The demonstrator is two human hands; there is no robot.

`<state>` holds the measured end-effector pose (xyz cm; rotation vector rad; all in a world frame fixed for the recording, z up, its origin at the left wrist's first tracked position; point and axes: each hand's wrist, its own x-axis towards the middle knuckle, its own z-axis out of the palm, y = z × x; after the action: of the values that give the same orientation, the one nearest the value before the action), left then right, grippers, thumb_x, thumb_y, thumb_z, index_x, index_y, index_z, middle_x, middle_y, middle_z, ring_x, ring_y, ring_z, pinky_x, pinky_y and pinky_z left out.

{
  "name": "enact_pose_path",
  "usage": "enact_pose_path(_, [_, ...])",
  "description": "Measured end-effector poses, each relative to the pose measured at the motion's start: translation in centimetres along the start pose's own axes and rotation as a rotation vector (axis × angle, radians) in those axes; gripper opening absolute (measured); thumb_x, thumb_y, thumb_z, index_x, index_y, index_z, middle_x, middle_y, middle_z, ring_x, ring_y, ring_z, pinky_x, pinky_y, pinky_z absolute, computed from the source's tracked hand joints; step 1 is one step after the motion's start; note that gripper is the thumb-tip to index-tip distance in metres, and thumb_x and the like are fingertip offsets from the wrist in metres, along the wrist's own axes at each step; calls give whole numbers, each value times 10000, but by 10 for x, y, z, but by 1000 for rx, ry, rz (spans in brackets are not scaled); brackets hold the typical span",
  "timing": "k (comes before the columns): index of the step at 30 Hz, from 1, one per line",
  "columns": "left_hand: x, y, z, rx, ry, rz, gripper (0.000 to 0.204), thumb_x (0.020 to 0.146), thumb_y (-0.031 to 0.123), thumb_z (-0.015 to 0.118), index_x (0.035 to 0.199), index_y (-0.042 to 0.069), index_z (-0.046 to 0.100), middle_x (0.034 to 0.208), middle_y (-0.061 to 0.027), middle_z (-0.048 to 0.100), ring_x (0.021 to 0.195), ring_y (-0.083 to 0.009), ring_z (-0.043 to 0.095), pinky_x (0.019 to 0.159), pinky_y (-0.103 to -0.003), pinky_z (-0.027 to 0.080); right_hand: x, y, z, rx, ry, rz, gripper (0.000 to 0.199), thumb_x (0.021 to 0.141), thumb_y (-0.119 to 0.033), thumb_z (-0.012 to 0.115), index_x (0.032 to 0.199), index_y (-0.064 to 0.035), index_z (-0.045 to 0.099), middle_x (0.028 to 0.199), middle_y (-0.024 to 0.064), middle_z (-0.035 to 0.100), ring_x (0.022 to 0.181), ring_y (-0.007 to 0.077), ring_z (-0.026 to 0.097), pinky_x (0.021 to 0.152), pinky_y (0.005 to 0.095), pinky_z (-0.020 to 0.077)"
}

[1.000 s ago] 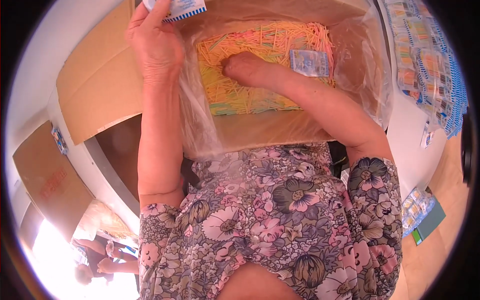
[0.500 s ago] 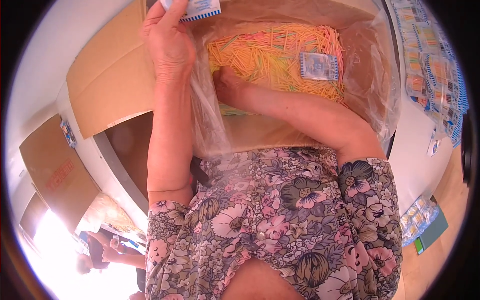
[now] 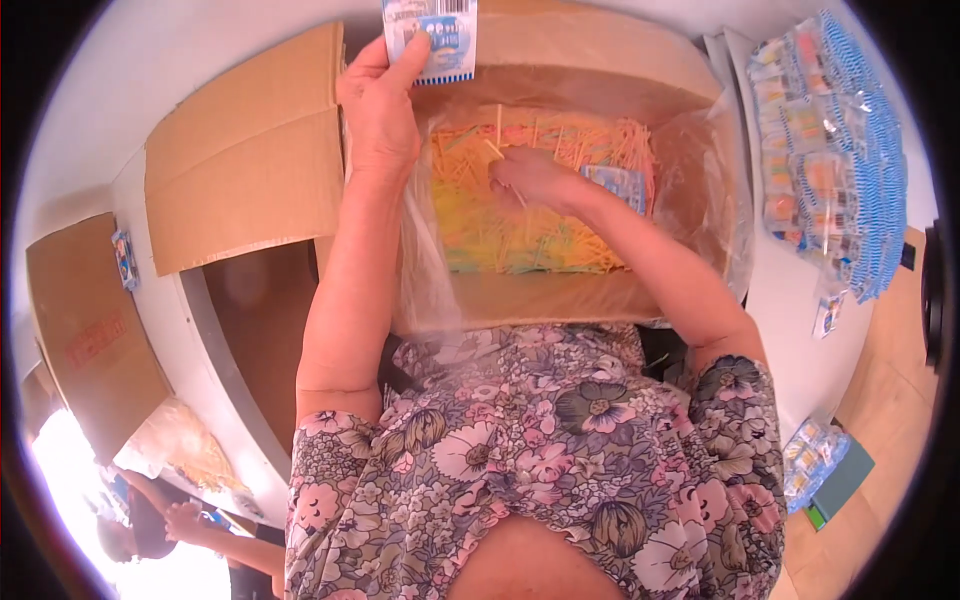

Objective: Placing a packet and wooden sticks into small plastic bags.

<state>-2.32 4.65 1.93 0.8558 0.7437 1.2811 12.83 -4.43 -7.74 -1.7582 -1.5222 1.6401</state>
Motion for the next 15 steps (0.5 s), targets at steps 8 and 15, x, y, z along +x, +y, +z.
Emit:
enact_pose_path(8, [-2, -2, -5, 43, 14, 4, 190, 856, 86, 594, 1007, -17, 645, 925, -49, 660, 819, -97, 599, 769, -253, 469, 36, -5, 0, 859, 194, 108, 152, 878, -186, 481, 879, -46, 541, 743, 48, 579, 615, 149, 567, 517, 297, 463])
enact_pose_path(15, [-1, -3, -2, 47, 26, -54, 201, 846, 112, 616, 991, -21, 659, 882, -46, 667, 771, -84, 599, 723, -239, 472, 34, -1, -9, 688, 176, 126, 94, 873, -158, 466, 930, -87, 490, 700, 19, 524, 508, 96, 446, 382, 246, 283])
